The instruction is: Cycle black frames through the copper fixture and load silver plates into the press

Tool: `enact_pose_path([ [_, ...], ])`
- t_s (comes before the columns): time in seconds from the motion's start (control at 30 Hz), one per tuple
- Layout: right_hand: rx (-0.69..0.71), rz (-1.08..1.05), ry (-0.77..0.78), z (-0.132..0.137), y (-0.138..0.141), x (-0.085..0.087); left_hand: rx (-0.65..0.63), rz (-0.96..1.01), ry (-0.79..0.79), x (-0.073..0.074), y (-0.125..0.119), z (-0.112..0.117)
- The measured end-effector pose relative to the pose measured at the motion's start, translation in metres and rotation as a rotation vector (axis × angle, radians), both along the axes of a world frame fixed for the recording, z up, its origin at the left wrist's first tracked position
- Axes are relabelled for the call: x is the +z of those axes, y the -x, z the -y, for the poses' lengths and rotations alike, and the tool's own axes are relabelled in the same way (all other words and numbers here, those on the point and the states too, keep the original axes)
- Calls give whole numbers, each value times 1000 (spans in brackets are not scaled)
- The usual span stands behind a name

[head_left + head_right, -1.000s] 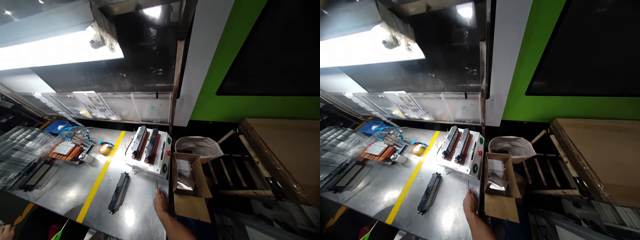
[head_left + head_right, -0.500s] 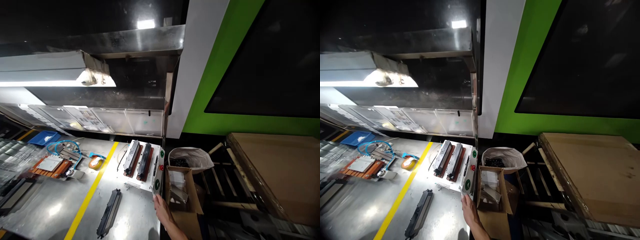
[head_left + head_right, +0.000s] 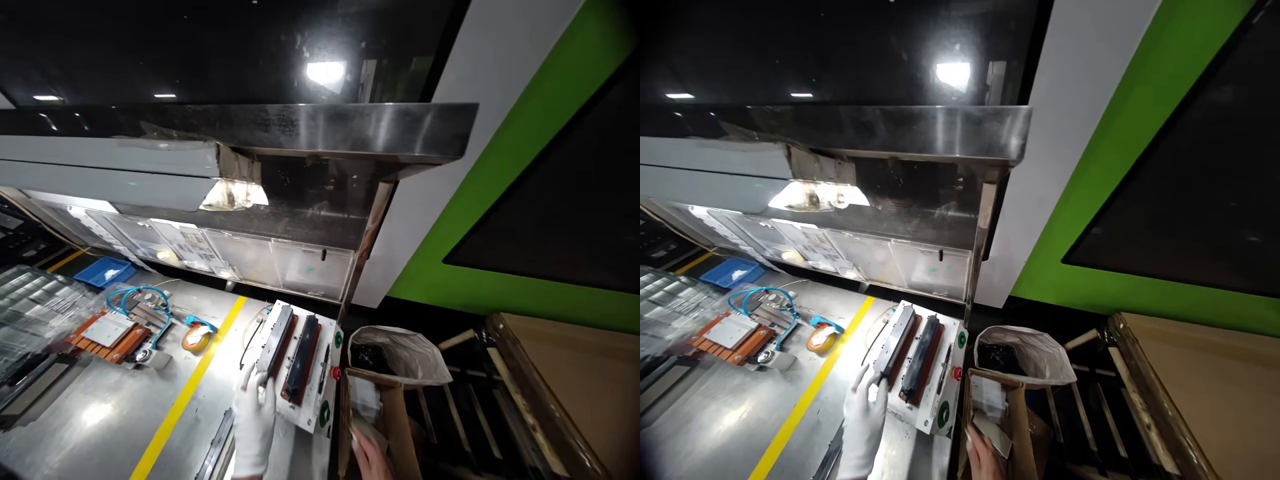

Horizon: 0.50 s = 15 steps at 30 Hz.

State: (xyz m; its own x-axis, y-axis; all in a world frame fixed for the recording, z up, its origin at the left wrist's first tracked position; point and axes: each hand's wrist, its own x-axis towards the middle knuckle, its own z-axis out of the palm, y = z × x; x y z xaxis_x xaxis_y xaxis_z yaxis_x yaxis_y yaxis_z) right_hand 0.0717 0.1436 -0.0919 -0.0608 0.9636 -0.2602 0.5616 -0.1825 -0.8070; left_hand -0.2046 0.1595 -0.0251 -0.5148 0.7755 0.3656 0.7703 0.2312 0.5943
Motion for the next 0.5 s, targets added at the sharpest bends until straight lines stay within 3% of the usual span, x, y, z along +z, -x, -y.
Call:
enact_pose_path([
  [0.13, 183, 22, -263, -94, 52, 62, -126, -269, 135, 13, 20, -75],
  [0.27, 389, 294, -427, -158, 125, 116, -284, -315, 240, 15, 27, -100],
  [0.37, 493, 485, -460, -172, 159, 127, -297, -297, 282, 9, 30, -99],
  [0.5, 550, 552, -441, -169, 173, 122, -268, -291, 317, -1, 30, -95],
])
